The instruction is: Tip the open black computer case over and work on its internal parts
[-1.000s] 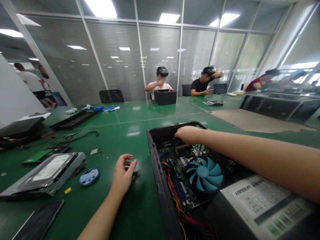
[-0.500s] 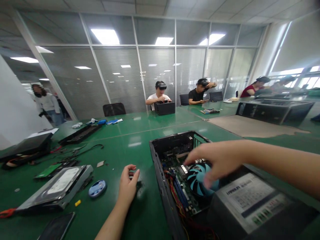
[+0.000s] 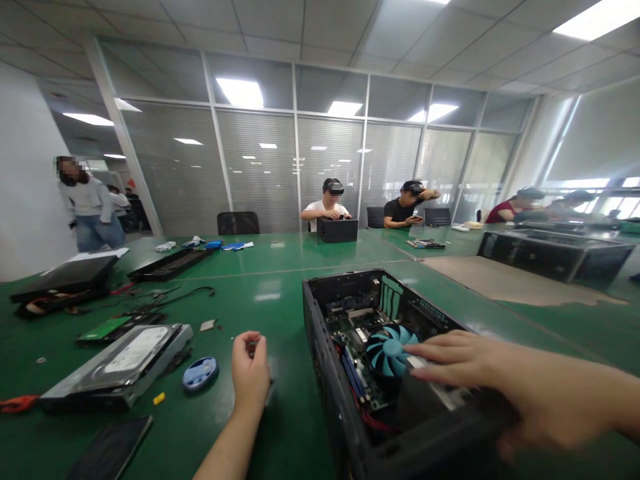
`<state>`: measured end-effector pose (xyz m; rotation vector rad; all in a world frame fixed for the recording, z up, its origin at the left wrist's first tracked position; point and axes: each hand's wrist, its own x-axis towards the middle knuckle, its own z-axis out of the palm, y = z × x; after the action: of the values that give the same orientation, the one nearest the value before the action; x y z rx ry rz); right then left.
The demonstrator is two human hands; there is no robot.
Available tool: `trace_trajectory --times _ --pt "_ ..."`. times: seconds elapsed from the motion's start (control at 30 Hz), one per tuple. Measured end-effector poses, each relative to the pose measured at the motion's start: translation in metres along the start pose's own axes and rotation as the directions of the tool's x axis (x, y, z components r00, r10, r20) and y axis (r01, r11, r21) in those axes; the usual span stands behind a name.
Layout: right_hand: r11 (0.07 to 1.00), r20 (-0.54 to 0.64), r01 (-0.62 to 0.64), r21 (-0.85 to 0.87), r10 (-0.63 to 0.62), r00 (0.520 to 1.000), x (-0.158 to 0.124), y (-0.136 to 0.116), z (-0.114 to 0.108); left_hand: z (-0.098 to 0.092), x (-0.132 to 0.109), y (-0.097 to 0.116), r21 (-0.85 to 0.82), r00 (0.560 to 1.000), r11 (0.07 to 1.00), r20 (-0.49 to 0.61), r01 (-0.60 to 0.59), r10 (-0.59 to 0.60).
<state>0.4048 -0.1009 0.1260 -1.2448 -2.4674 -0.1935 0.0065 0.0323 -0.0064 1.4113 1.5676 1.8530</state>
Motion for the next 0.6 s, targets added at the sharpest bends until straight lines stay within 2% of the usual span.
trace_trajectory --times 0.03,0.07,0.1,0.13,0.17,0.2,0.27,0.3,0.33,0.37,0.4,0.43,0.5,0.57,0.6 --pt "0.990 0.218 0.106 0.088 -0.123 0.968 0.024 0.010 -0.010 -0.002 0.001 0.000 -0.005 0.998 1.000 -0.062 -0.018 0.018" --pt "0.968 0.392 0.173 0.183 -0.234 0.890 0.050 0.022 -0.015 -0.004 0.002 0.000 -0.005 0.993 0.999 -0.116 -0.036 0.035" --pt "0.953 0.462 0.197 0.232 -0.286 0.839 0.078 0.034 -0.013 -0.005 0.003 0.000 -0.005 0.987 0.999 -0.155 -0.050 0.049" --pt "0.948 0.474 0.202 0.244 -0.299 0.829 0.107 0.045 -0.006 -0.006 0.003 0.000 -0.004 0.982 0.998 -0.178 -0.058 0.057" --pt "0.957 0.444 0.192 0.219 -0.273 0.854 0.136 0.055 0.007 -0.006 0.003 0.000 -0.001 0.981 0.998 -0.182 -0.063 0.061" --pt "0.974 0.378 0.162 0.161 -0.213 0.901 0.164 0.061 0.024 -0.006 0.003 0.000 0.002 0.983 0.998 -0.174 -0.066 0.066" --pt "1.000 0.148 0.013 -0.025 -0.009 0.989 0.211 0.062 0.066 -0.005 0.001 0.001 0.013 0.987 0.997 -0.140 -0.080 0.081" --pt "0.988 0.001 -0.103 -0.111 0.104 0.995 0.229 0.057 0.090 -0.005 0.000 0.002 0.021 0.989 0.996 -0.118 -0.090 0.091" --pt "0.963 -0.116 -0.215 -0.160 0.198 0.973 0.243 0.049 0.112 -0.004 -0.001 0.003 0.030 0.990 0.994 -0.093 -0.101 0.103" --pt "0.937 -0.185 -0.305 -0.168 0.274 0.944 0.253 0.038 0.134 -0.004 -0.001 0.004 0.039 0.991 0.993 -0.067 -0.111 0.113" --pt "0.926 -0.203 -0.345 -0.157 0.311 0.928 0.259 0.027 0.154 -0.003 -0.002 0.004 0.049 0.991 0.991 -0.043 -0.121 0.123" --pt "0.932 -0.183 -0.334 -0.144 0.306 0.934 0.262 0.016 0.173 -0.003 -0.002 0.005 0.058 0.991 0.990 -0.022 -0.130 0.131" --pt "0.965 -0.126 -0.241 -0.106 0.228 0.965 0.260 -0.002 0.202 -0.002 -0.001 0.005 0.073 0.990 0.988 0.010 -0.139 0.138" --pt "0.983 -0.119 -0.177 -0.049 0.171 0.978 0.248 -0.010 0.220 -0.002 -0.001 0.006 0.084 0.990 0.986 0.025 -0.144 0.142" --pt "0.983 -0.131 -0.183 -0.009 0.180 0.975 0.239 -0.010 0.225 -0.001 -0.001 0.006 0.088 0.989 0.986 0.028 -0.144 0.142"
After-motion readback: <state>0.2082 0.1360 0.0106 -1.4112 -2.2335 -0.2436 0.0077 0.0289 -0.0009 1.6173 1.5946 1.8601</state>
